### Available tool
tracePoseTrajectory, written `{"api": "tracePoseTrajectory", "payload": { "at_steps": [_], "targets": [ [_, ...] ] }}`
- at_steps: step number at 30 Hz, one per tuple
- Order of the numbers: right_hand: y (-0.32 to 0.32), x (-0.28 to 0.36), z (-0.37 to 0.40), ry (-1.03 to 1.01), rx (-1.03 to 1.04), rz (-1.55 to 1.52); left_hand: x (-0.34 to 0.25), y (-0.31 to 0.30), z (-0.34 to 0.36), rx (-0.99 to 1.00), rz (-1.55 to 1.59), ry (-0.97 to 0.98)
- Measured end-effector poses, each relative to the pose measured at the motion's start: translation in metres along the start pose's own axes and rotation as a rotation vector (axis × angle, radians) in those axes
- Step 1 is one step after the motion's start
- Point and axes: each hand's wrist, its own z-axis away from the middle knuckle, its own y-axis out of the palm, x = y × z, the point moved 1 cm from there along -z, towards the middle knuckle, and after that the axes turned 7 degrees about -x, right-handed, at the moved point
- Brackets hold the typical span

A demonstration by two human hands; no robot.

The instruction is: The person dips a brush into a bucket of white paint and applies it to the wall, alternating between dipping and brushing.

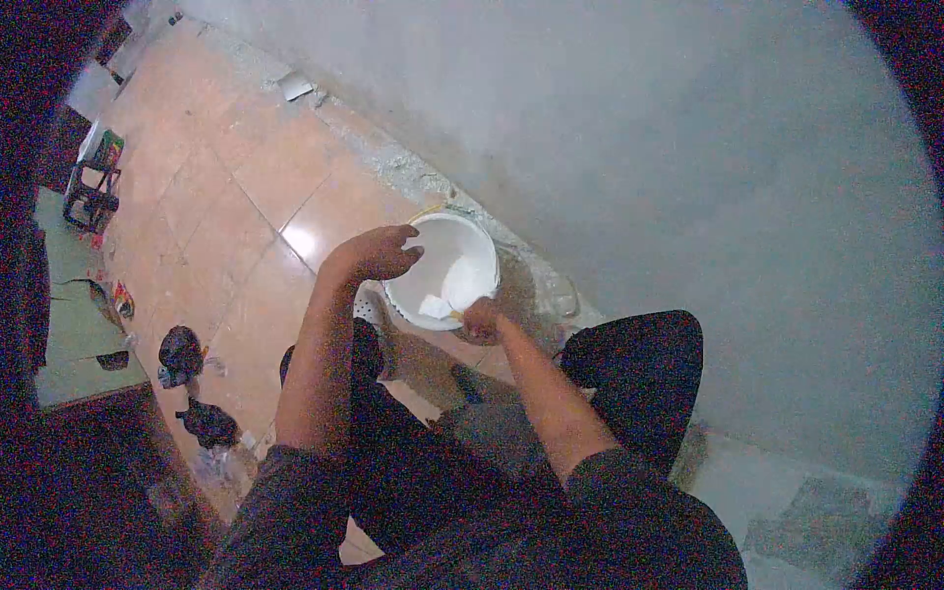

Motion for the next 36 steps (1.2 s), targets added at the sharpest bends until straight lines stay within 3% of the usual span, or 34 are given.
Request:
{"api": "tracePoseTrajectory", "payload": {
  "at_steps": [1, 3, 7, 9, 11, 12, 15, 17, 21, 23, 24, 26, 29, 33, 36],
  "targets": [
    [0.002, 0.002, 0.012, -0.003, -0.005, 0.001, 0.005, 0.008, -0.006, -0.007, -0.030, 0.030],
    [0.009, 0.011, 0.044, 0.130, 0.013, 0.290, 0.004, 0.016, -0.009, -0.014, -0.059, 0.064],
    [0.019, 0.009, 0.073, 0.065, -0.128, 0.603, 0.001, 0.037, -0.007, 0.006, -0.136, 0.111],
    [0.028, 0.013, 0.091, -0.261, -0.358, 0.653, 0.001, 0.044, -0.004, 0.022, -0.127, 0.115],
    [0.030, 0.003, 0.093, -0.418, -0.526, 0.649, 0.002, 0.050, -0.003, 0.050, -0.138, 0.118],
    [0.028, 0.000, 0.092, -0.418, -0.527, 0.646, 0.004, 0.051, -0.003, 0.078, -0.147, 0.120],
    [0.027, -0.012, 0.089, -0.387, -0.372, 1.053, 0.009, 0.054, -0.002, 0.080, -0.169, 0.089],
    [0.026, -0.018, 0.092, -0.334, -0.444, 0.809, 0.003, 0.046, 0.002, 0.079, -0.176, 0.102],
    [0.028, -0.050, 0.067, -0.398, -0.529, 0.898, 0.008, 0.050, -0.010, 0.123, -0.191, 0.065],
    [0.030, -0.053, 0.065, -0.630, -0.680, 0.970, 0.005, 0.049, -0.009, 0.121, -0.203, 0.074],
    [0.029, -0.056, 0.063, -0.631, -0.679, 0.970, 0.004, 0.049, -0.009, 0.121, -0.215, 0.081],
    [0.029, -0.014, 0.096, -0.280, -0.567, 0.757, 0.006, 0.051, -0.013, 0.131, -0.228, 0.076],
    [0.026, -0.008, 0.092, -0.185, -0.536, 0.724, 0.006, 0.052, -0.012, 0.057, -0.146, 0.118],
    [0.025, -0.014, 0.079, -0.232, -0.465, 0.664, 0.001, 0.047, -0.012, 0.037, -0.163, 0.132],
    [0.027, -0.016, 0.074, -0.246, -0.612, 0.428, 0.000, 0.043, -0.009, 0.035, -0.135, 0.141]
  ]
}}
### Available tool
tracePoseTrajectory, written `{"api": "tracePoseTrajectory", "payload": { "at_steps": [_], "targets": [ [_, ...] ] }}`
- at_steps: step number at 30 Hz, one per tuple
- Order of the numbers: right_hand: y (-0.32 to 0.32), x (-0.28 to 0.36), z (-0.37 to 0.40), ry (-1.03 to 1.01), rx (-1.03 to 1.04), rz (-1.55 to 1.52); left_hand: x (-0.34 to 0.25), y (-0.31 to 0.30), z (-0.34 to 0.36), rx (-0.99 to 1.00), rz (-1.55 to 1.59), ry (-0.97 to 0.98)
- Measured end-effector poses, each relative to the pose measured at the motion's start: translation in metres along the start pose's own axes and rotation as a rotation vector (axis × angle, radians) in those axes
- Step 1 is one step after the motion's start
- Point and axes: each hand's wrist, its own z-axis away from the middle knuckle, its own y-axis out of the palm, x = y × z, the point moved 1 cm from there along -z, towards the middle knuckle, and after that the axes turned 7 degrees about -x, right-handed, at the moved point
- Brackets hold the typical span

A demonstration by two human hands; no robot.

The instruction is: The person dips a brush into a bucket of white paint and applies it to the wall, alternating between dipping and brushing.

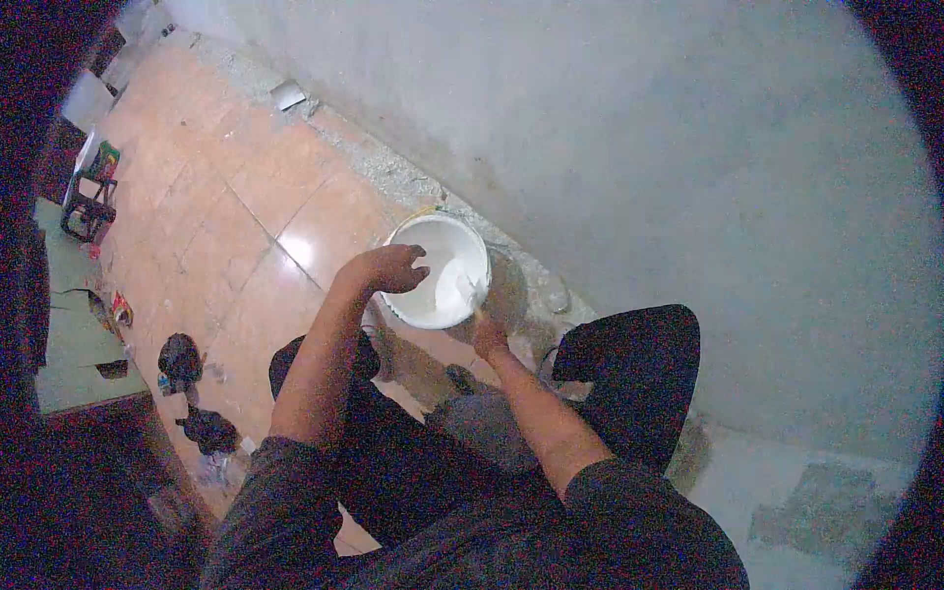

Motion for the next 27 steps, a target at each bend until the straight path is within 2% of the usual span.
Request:
{"api": "tracePoseTrajectory", "payload": {
  "at_steps": [2, 3, 5, 8, 10, 12, 14, 16, 20, 22, 25, 26, 27],
  "targets": [
    [-0.012, 0.010, -0.005, 0.008, 0.039, -0.057, 0.002, 0.001, 0.002, -0.039, 0.003, 0.007],
    [-0.015, 0.014, -0.010, 0.078, -0.009, -0.085, 0.003, 0.001, 0.001, -0.026, -0.007, -0.003],
    [0.018, -0.029, -0.037, 0.086, 0.011, -0.168, 0.004, 0.000, 0.000, -0.011, -0.014, -0.012],
    [0.006, -0.006, -0.026, 0.163, -0.102, -0.714, 0.003, -0.005, 0.004, -0.030, -0.001, -0.015],
    [-0.006, 0.002, -0.028, 0.300, 0.010, -0.950, 0.001, -0.008, 0.005, 0.050, -0.026, -0.053],
    [0.012, -0.017, -0.048, 0.302, -0.007, -0.874, 0.004, -0.005, 0.003, 0.028, -0.029, -0.054],
    [0.013, -0.010, -0.051, 0.308, -0.024, -0.800, 0.005, -0.005, 0.003, 0.011, -0.032, -0.056],
    [0.017, 0.003, -0.048, 0.157, -0.171, -0.958, 0.005, -0.007, 0.005, 0.011, -0.022, -0.045],
    [0.018, 0.000, -0.053, 0.177, -0.148, -1.143, -0.002, -0.018, 0.010, 0.043, -0.025, -0.071],
    [0.030, -0.025, -0.066, -0.051, -0.283, -0.411, -0.002, -0.020, 0.012, 0.021, 0.009, -0.067],
    [0.043, -0.023, -0.072, 0.029, -0.314, -0.276, 0.003, -0.013, 0.010, -0.030, 0.016, -0.048],
    [0.042, -0.013, -0.071, 0.027, -0.313, -0.277, 0.002, -0.014, 0.011, -0.031, 0.015, -0.049],
    [0.042, -0.003, -0.069, 0.030, -0.261, -0.414, 0.001, -0.014, 0.012, -0.034, 0.014, -0.051]
  ]
}}
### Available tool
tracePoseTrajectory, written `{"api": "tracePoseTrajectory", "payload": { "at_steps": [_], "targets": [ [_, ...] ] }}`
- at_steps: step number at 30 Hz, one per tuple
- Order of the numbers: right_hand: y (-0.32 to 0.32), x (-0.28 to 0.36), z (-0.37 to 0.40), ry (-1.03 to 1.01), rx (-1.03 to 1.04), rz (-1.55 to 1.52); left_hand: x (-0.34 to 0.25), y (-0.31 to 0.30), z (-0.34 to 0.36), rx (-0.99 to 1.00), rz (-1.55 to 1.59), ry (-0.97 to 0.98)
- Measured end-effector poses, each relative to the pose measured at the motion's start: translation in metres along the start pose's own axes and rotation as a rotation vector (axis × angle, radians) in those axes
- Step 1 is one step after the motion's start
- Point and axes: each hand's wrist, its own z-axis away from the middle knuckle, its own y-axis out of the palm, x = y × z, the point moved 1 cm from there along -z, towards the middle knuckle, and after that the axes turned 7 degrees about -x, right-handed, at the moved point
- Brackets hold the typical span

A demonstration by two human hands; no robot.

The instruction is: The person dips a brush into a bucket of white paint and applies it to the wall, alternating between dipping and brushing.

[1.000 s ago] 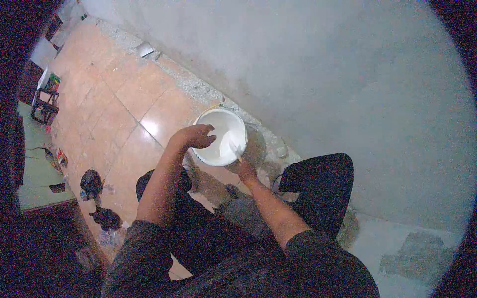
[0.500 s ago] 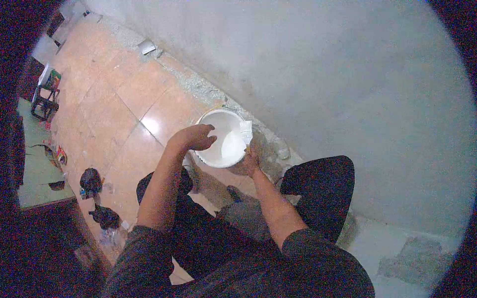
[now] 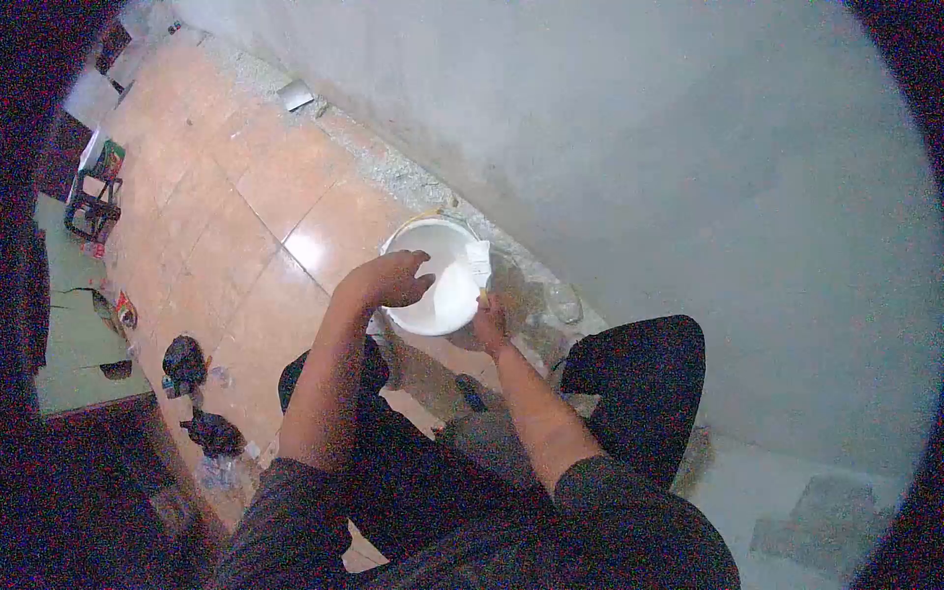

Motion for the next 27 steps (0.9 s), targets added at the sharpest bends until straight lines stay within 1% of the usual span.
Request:
{"api": "tracePoseTrajectory", "payload": {
  "at_steps": [1, 2, 3, 5, 6, 7, 9, 11, 13, 14, 15, 16, 17, 18, 19, 20, 21, 22, 23, 24, 26, 27],
  "targets": [
    [0.006, 0.010, 0.003, 0.030, 0.050, -0.134, -0.001, -0.001, 0.001, -0.004, -0.001, -0.001],
    [0.016, 0.017, 0.009, -0.032, -0.023, -0.220, 0.000, -0.002, 0.001, -0.006, -0.003, -0.004],
    [0.022, 0.025, 0.007, -0.034, -0.021, -0.223, 0.001, -0.003, 0.000, -0.006, 0.001, -0.009],
    [0.035, 0.040, -0.002, 0.008, 0.199, -0.129, 0.004, -0.004, -0.002, -0.011, 0.001, -0.018],
    [0.039, 0.046, 0.003, 0.043, 0.252, -0.344, 0.006, -0.005, -0.002, 0.027, -0.022, -0.032],
    [0.047, 0.052, 0.003, 0.042, 0.254, -0.347, 0.008, -0.006, -0.002, 0.066, -0.046, -0.045],
    [0.062, 0.064, 0.000, -0.021, 0.273, -0.230, 0.013, -0.004, -0.003, 0.077, -0.050, -0.047],
    [0.058, 0.081, 0.003, -0.043, 0.268, -0.288, 0.009, -0.007, 0.002, 0.061, -0.074, -0.140],
    [0.046, 0.102, 0.006, 0.054, 0.393, -0.461, 0.004, -0.009, 0.006, 0.032, -0.073, -0.137],
    [0.043, 0.112, 0.003, -0.096, 0.384, -0.389, 0.004, -0.007, 0.003, 0.013, -0.051, -0.147],
    [0.040, 0.121, 0.000, -0.103, 0.382, -0.387, 0.005, -0.003, -0.001, -0.007, -0.028, -0.157],
    [0.035, 0.133, -0.001, -0.186, 0.373, -0.354, 0.011, 0.007, -0.008, -0.093, 0.015, -0.205],
    [0.027, 0.149, 0.001, -0.268, 0.365, -0.321, 0.015, 0.013, -0.015, -0.099, 0.015, -0.201],
    [0.015, 0.163, 0.002, -0.285, 0.373, -0.264, 0.018, 0.018, -0.022, -0.187, -0.007, -0.151],
    [0.003, 0.182, 0.008, -0.291, 0.369, -0.264, 0.018, 0.021, -0.027, -0.275, -0.029, -0.100],
    [-0.010, 0.203, 0.013, -0.347, 0.399, -0.337, 0.017, 0.021, -0.030, -0.364, 0.038, -0.094],
    [-0.017, 0.215, 0.012, -0.404, 0.428, -0.410, 0.010, 0.015, -0.027, -0.371, 0.037, -0.088],
    [-0.009, 0.204, -0.004, -0.525, 0.440, -0.325, -0.002, 0.006, -0.023, -0.445, 0.150, -0.195],
    [-0.009, 0.208, -0.013, -0.646, 0.442, -0.246, -0.010, 0.000, -0.020, -0.519, 0.264, -0.300],
    [-0.018, 0.204, -0.015, -0.736, 0.427, -0.208, -0.015, -0.001, -0.021, -0.570, 0.325, -0.308],
    [-0.043, 0.218, -0.004, -0.572, 0.485, -0.167, -0.030, -0.009, -0.012, -0.572, 0.364, -0.257],
    [-0.053, 0.226, -0.003, -0.579, 0.480, -0.164, -0.035, -0.012, -0.009, -0.567, 0.403, -0.214]
  ]
}}
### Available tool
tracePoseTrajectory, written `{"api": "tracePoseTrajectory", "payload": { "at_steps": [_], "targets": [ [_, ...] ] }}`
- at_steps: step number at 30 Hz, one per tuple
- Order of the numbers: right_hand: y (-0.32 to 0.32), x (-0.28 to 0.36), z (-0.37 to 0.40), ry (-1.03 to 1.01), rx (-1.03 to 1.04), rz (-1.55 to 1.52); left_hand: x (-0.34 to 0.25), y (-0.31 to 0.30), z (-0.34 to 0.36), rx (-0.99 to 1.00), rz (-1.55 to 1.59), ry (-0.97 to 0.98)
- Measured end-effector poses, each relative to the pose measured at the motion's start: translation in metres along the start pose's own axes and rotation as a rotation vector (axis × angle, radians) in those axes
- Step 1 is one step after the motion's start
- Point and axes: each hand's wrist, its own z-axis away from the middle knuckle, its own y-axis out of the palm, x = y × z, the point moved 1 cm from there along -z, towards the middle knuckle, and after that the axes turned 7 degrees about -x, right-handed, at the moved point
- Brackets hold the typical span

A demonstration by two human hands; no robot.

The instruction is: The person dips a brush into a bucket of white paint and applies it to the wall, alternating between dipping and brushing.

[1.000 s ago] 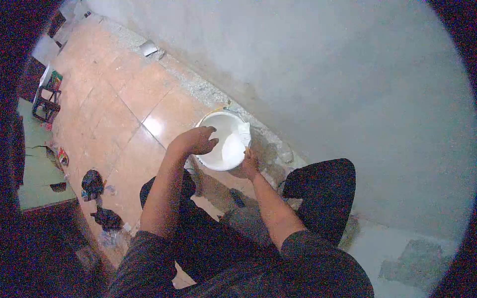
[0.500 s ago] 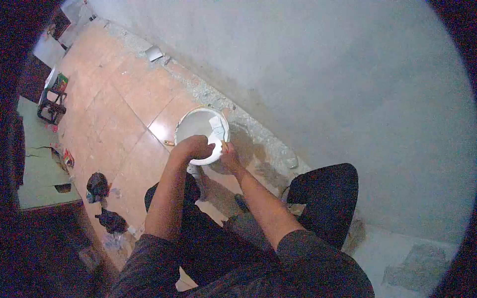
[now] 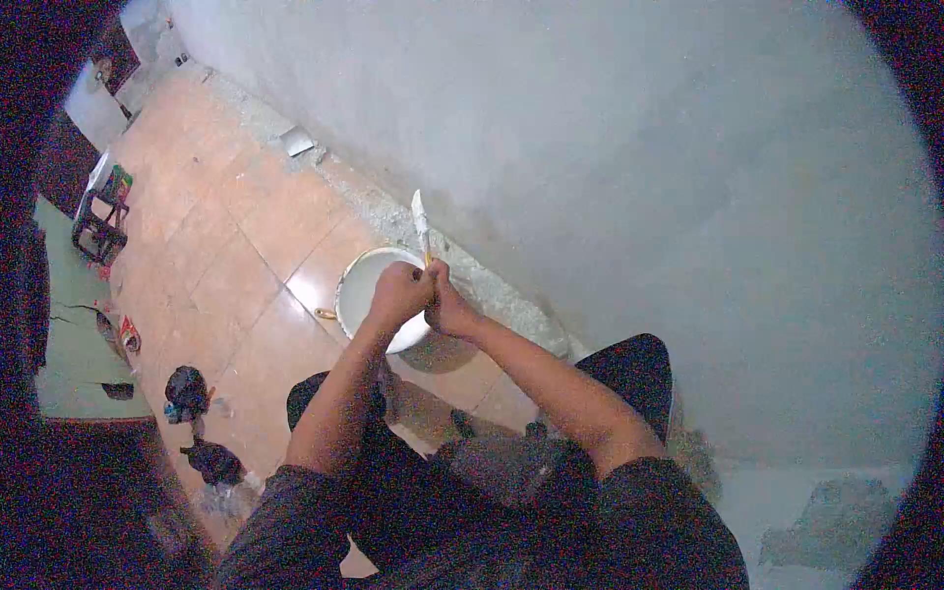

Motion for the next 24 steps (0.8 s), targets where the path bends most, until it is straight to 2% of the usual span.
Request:
{"api": "tracePoseTrajectory", "payload": {
  "at_steps": [1, 2, 3, 6, 8, 9, 10, 11, 12, 14, 15, 17, 22, 24],
  "targets": [
    [-0.008, 0.005, 0.002, -0.037, 0.050, 0.024, 0.010, 0.012, -0.003, -0.097, 0.055, 0.065],
    [-0.014, 0.018, 0.003, -0.073, 0.099, 0.047, 0.007, 0.011, 0.000, -0.098, 0.060, 0.073],
    [-0.018, 0.030, 0.007, -0.012, 0.096, 0.060, 0.003, 0.011, 0.001, -0.081, 0.083, 0.061],
    [-0.031, 0.029, 0.008, -0.017, 0.052, 0.145, -0.002, 0.022, -0.008, -0.051, 0.063, 0.025],
    [-0.033, 0.020, 0.011, 0.021, 0.059, 0.134, -0.003, 0.025, -0.009, -0.029, 0.178, 0.072],
    [-0.035, 0.016, 0.010, 0.059, 0.068, 0.122, -0.003, 0.027, -0.007, 0.028, 0.331, 0.001],
    [-0.038, 0.014, 0.007, 0.097, 0.077, 0.110, -0.005, 0.028, -0.007, 0.022, 0.326, 0.009],
    [-0.047, 0.041, 0.010, 0.176, 0.065, 0.081, -0.006, 0.030, -0.005, 0.072, 0.404, -0.036],
    [-0.051, 0.045, 0.009, 0.173, 0.061, 0.074, -0.008, 0.033, -0.005, 0.124, 0.479, -0.082],
    [-0.054, 0.045, 0.008, 0.208, 0.067, 0.241, -0.009, 0.037, -0.008, 0.149, 0.433, -0.085],
    [-0.052, 0.028, 0.007, 0.192, 0.033, 0.292, -0.009, 0.041, -0.008, 0.184, 0.495, -0.156],
    [-0.053, 0.031, 0.009, 0.234, 0.039, 0.324, -0.002, 0.052, -0.012, 0.233, 0.547, -0.244],
    [-0.055, 0.026, 0.009, 0.241, 0.021, 0.341, -0.004, 0.064, -0.012, 0.169, 0.475, -0.232],
    [-0.052, 0.014, 0.003, 0.191, 0.014, 0.380, -0.001, 0.070, -0.016, 0.139, 0.592, -0.258]
  ]
}}
